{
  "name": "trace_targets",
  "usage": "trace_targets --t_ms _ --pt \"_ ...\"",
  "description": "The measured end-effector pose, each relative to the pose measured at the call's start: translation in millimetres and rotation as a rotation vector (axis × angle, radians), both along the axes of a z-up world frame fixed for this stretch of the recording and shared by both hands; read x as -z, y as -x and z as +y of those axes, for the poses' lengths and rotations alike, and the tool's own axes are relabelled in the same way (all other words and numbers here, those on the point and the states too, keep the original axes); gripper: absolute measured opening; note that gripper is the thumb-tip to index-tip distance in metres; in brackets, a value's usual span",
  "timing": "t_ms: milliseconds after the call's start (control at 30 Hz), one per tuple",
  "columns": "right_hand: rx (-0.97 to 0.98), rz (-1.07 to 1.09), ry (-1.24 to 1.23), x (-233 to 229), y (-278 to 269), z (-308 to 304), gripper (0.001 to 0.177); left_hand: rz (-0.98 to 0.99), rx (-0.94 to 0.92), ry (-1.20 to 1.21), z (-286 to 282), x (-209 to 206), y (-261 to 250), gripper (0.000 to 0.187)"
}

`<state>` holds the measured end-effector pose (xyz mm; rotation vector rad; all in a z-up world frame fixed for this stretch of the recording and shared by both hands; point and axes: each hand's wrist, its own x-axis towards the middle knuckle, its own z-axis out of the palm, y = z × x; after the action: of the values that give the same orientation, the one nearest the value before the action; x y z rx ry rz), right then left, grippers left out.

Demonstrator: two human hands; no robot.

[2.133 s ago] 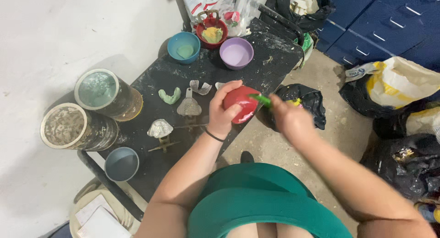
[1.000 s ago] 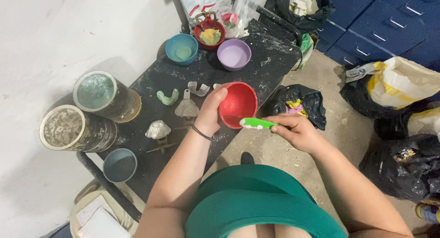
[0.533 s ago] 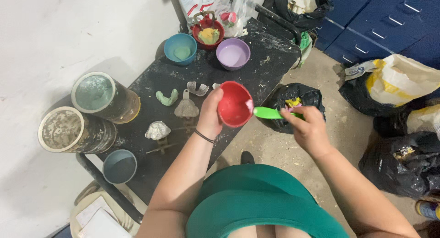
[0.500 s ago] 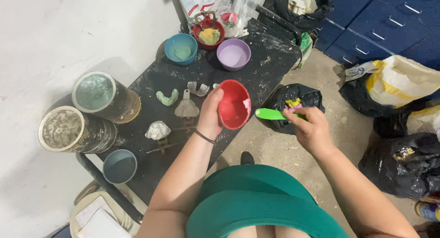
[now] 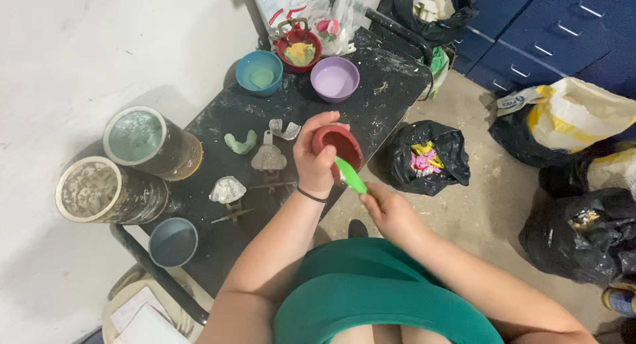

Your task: The person mixes a white powder with a liquid in a red bowl using a green spatula. They then apply the resulting pink paste onto a small, white, shell-shaped object. The person repeats the mixing process by adding more powder from a bag and liquid from a purple bowl.

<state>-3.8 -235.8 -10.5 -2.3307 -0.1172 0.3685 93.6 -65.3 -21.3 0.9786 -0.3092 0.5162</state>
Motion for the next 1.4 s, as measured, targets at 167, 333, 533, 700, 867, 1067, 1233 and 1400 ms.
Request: trace_targets --t_ms 167,333,533,700,867,1067,1233,1400 --pt "0.03 0.202 -0.749 3 16 -7 0.036 -0.115 -0.042 -0.104 1 -17 -2 0.071" --pt "0.181 0.239 -0.845 -46 3 -52 0.026 0.132 -0.068 -0.174 -12 2 1 0.061" --pt "0.38 -0.451 -0.242 2 -45 -193 0.014 0.802 0.176 0.138 -26 -17 25 0.04" --pt "0.231 -0.829 0.694 91 -114 -255 0.02 0.791 0.31 0.059 -40 42 36 0.061" --pt "0.315 -0.873 0.526 70 -145 -265 0.016 0.802 0.3 -0.037 -53 25 30 0.065" --pt "0.366 -0.584 -0.06 60 -128 -228 0.016 0.785 0.265 -0.017 -48 45 23 0.07" --pt "0.174 0.06 -0.703 73 -89 -114 0.031 0.692 0.184 0.078 -40 43 27 0.07" --pt "0.151 0.392 -1.123 88 -73 -48 0.03 0.671 0.154 0.051 -9 55 36 0.074"
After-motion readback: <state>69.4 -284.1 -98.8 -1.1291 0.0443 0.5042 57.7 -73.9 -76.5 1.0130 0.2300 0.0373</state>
